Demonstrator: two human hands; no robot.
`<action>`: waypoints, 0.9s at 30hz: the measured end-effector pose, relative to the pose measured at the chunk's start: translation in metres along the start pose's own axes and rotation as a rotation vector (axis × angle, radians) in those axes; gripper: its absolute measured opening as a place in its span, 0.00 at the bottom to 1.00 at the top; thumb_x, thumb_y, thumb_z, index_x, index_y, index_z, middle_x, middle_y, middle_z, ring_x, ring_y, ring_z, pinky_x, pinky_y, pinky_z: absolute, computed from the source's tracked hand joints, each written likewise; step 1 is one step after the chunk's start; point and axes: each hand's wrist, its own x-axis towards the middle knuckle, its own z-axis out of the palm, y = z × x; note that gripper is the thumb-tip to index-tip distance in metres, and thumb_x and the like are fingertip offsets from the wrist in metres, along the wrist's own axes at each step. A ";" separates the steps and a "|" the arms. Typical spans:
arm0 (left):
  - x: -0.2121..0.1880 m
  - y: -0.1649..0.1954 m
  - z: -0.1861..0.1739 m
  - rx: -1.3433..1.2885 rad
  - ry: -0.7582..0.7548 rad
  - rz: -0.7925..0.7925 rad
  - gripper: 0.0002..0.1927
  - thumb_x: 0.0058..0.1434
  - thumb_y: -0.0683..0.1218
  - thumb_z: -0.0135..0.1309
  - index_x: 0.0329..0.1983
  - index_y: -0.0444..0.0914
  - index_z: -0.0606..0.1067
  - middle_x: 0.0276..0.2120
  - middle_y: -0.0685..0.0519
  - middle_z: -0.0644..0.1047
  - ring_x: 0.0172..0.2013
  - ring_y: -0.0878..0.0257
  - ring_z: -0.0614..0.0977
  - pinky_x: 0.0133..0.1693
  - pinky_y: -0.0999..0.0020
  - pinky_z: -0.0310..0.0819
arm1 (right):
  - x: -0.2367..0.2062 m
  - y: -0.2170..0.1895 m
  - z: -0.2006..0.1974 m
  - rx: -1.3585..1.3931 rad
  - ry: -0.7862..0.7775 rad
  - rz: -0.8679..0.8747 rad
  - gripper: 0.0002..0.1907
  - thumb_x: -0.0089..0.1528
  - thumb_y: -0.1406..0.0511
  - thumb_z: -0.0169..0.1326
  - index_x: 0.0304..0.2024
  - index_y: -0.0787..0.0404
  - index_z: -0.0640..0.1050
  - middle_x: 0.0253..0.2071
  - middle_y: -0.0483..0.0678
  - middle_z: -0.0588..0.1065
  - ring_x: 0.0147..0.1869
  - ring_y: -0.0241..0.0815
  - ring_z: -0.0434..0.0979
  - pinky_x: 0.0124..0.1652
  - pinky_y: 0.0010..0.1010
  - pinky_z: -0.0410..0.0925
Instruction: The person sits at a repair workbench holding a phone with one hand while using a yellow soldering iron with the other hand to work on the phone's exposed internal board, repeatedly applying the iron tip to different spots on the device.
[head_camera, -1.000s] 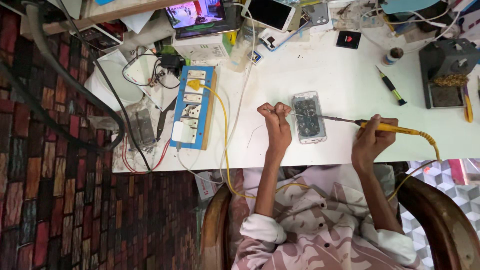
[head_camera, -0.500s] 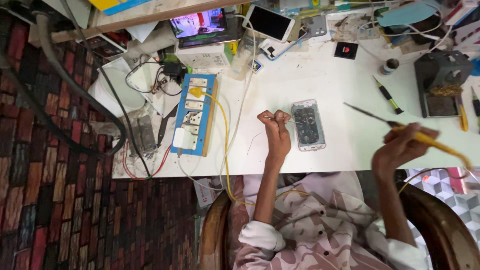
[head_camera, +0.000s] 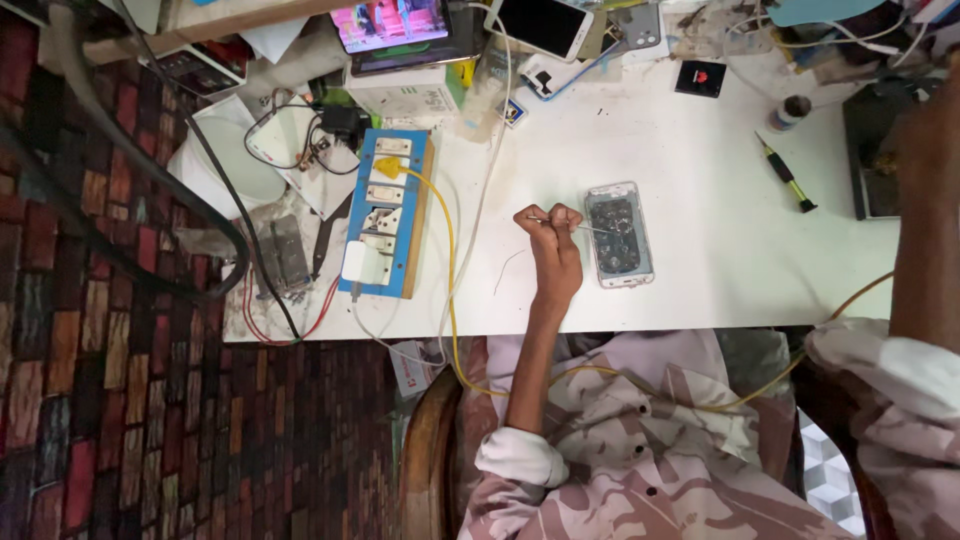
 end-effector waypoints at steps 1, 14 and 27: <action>-0.001 0.000 0.000 -0.006 0.003 -0.014 0.09 0.78 0.41 0.34 0.44 0.39 0.48 0.31 0.47 0.68 0.35 0.61 0.68 0.47 0.65 0.66 | 0.001 -0.002 0.001 0.025 0.009 -0.016 0.18 0.80 0.62 0.28 0.55 0.66 0.68 0.43 0.48 0.68 0.43 0.40 0.66 0.45 0.31 0.65; -0.002 -0.009 -0.003 0.029 -0.008 -0.031 0.09 0.78 0.39 0.33 0.44 0.39 0.47 0.29 0.48 0.68 0.34 0.62 0.67 0.45 0.66 0.64 | 0.006 -0.036 0.013 0.198 0.217 -0.085 0.04 0.76 0.71 0.49 0.45 0.67 0.72 0.32 0.50 0.70 0.33 0.44 0.70 0.36 0.37 0.62; -0.002 -0.012 0.000 -0.006 0.003 -0.012 0.08 0.77 0.39 0.33 0.44 0.39 0.47 0.29 0.48 0.67 0.34 0.61 0.69 0.46 0.64 0.67 | 0.020 -0.036 0.011 0.011 0.198 -0.272 0.07 0.77 0.70 0.56 0.54 0.68 0.73 0.38 0.54 0.73 0.35 0.52 0.73 0.36 0.42 0.65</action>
